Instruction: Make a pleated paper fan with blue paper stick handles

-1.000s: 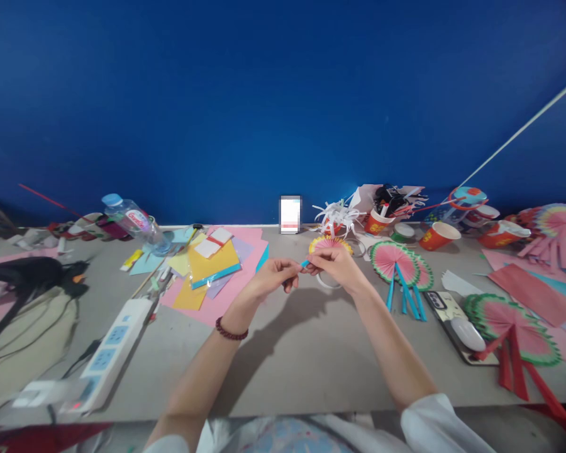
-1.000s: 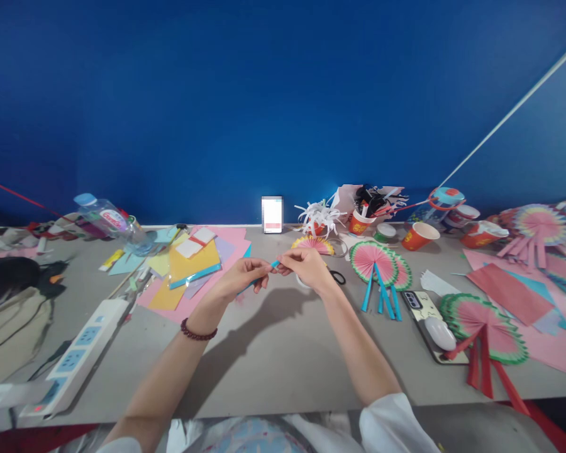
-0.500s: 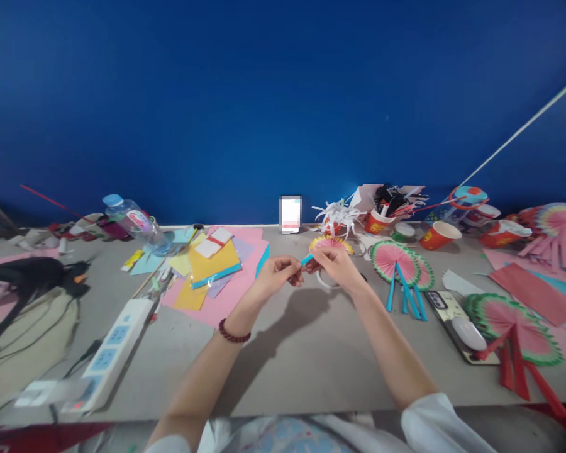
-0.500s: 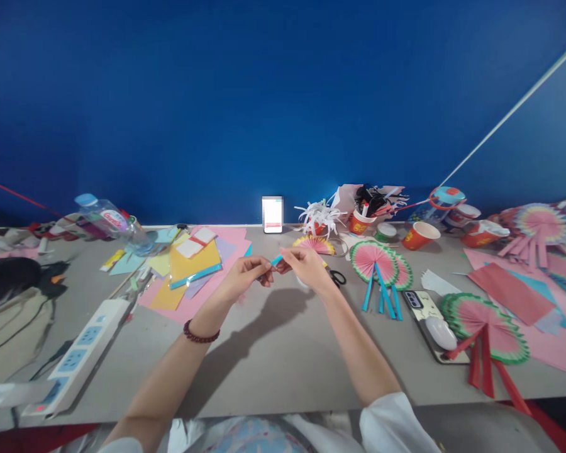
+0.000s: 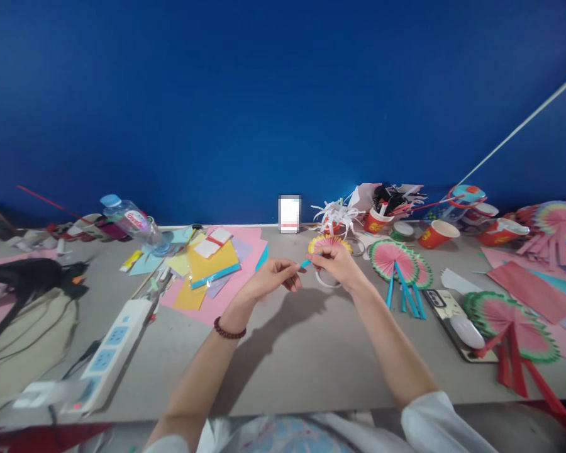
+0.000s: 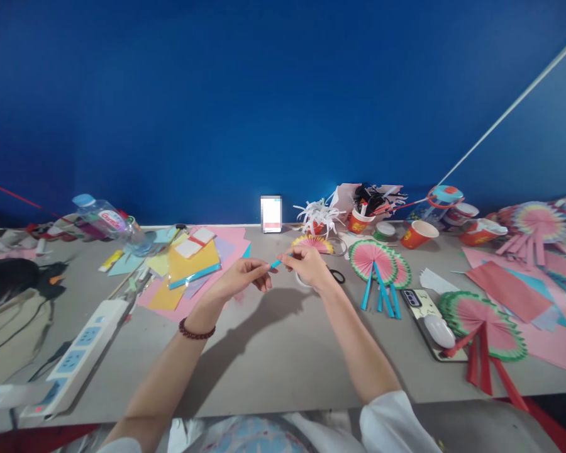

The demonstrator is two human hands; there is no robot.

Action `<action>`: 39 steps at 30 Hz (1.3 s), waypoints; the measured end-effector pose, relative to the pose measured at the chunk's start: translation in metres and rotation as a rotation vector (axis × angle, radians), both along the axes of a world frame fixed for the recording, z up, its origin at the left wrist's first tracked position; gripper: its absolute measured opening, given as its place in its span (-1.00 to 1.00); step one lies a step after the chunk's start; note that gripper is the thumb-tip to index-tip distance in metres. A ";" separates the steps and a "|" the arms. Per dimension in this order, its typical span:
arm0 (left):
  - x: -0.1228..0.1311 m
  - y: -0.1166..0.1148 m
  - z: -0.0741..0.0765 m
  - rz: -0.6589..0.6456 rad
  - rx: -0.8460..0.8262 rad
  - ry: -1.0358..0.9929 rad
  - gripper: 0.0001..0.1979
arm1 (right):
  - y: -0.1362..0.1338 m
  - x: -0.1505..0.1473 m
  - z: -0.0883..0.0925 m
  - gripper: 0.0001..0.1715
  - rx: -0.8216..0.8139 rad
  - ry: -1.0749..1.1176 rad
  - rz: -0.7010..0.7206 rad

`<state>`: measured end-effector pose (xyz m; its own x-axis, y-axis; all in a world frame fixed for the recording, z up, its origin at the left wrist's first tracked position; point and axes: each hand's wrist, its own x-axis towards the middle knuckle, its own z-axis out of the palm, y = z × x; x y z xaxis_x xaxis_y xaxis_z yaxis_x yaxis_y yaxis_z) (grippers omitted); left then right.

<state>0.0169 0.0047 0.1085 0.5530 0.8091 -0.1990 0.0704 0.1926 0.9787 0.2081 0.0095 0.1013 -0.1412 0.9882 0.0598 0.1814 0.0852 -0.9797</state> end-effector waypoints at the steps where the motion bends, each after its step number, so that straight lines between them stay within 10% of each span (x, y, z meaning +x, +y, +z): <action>1: -0.001 0.001 0.000 -0.013 0.002 0.002 -0.54 | 0.000 0.000 0.001 -0.61 -0.013 0.010 -0.003; 28: 0.002 0.000 0.000 0.082 0.116 0.054 -0.63 | 0.002 -0.005 -0.004 -0.68 -0.158 0.238 0.177; 39: -0.005 0.003 -0.002 -0.107 0.031 0.060 -0.49 | 0.002 -0.002 -0.002 -0.67 -0.113 0.187 -0.023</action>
<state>0.0120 0.0073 0.1063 0.6244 0.7524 -0.2096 0.1472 0.1502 0.9776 0.2064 0.0119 0.0996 -0.1151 0.9929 -0.0288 -0.0034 -0.0294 -0.9996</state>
